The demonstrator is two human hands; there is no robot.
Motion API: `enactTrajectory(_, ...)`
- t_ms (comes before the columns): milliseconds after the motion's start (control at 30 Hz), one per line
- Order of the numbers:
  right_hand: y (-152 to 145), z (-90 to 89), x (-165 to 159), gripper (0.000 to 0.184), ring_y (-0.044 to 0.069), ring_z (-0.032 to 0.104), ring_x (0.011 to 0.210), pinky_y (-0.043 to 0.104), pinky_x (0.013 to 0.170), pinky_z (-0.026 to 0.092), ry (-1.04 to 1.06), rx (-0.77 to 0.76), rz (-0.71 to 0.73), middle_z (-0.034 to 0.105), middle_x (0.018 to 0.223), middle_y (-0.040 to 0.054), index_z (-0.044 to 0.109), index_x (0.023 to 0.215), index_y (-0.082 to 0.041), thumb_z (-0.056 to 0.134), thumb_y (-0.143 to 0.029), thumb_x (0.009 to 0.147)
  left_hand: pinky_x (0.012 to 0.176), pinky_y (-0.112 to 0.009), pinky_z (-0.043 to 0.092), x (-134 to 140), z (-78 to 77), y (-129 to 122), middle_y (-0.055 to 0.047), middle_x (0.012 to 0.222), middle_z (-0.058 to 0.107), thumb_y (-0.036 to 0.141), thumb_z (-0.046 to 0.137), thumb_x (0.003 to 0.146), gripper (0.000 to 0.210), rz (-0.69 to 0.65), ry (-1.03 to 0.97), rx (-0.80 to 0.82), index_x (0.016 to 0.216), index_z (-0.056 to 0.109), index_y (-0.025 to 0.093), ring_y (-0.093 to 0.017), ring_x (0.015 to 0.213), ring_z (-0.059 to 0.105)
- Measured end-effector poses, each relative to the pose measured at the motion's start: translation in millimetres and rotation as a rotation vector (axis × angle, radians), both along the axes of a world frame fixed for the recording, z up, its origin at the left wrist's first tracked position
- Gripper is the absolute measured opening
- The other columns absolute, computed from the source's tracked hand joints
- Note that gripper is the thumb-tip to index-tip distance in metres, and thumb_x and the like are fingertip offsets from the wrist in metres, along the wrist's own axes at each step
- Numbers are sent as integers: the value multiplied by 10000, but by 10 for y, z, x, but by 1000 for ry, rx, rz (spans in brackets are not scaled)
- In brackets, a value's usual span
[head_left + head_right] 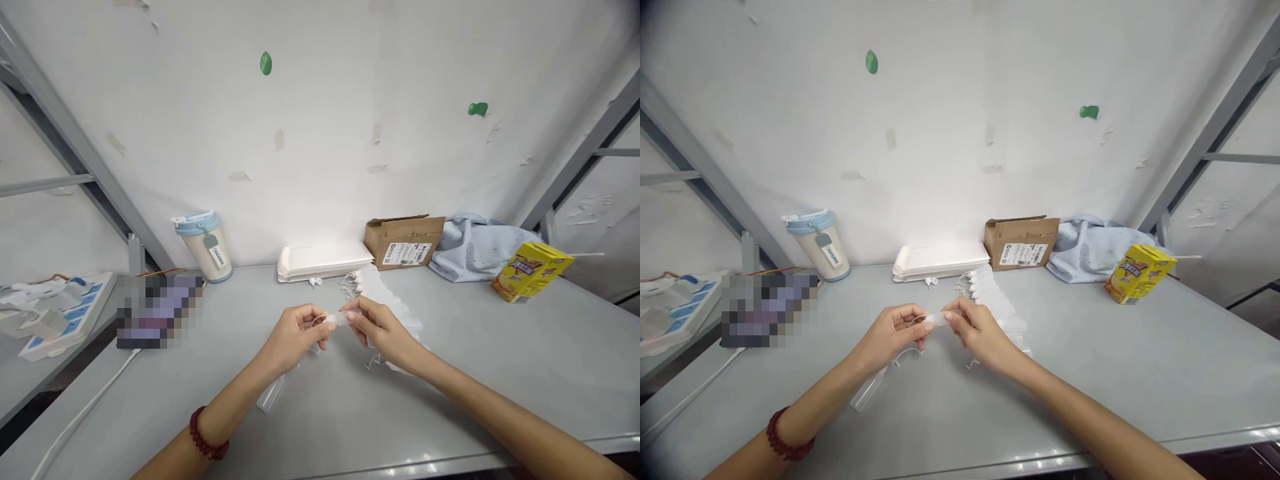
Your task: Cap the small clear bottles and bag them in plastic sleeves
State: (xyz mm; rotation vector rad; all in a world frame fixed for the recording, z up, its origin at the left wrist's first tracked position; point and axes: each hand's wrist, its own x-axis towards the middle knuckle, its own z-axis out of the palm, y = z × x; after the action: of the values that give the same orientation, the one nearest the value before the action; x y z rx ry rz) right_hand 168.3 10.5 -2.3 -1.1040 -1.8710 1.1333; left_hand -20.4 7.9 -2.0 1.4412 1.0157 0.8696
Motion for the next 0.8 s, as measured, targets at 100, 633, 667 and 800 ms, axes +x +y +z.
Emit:
enactTrajectory(100,-2,24,7,246,89,436,516,227,514,362,56,-14,23,450,596,-48,534,912,-175,417,-390,888,604,-258,464,19,15,-5,-18,713,580,409,606,760,273,-6,1,-6,789,619,138,-121,617,561)
enactTrajectory(633,39,32,36,289,87,394,468,223,454,363,144,-108,29,427,557,-54,538,862,-178,450,-454,860,586,-243,430,70,57,-75,-17,679,592,428,526,811,313,-11,128,95,735,615,137,-116,592,545)
enactTrajectory(667,33,45,37,291,85,398,466,223,459,361,132,-99,22,429,555,-55,539,863,-178,447,-454,862,582,-249,437,69,48,-67,-23,682,591,446,504,821,348,-23,113,64,725,614,131,-116,582,547)
enactTrajectory(800,0,78,35,293,77,385,459,217,450,329,92,-67,16,428,553,-58,536,870,-177,448,-457,865,535,-256,448,61,6,-37,-17,624,558,488,467,832,415,-56,50,-48,722,620,118,-117,540,529)
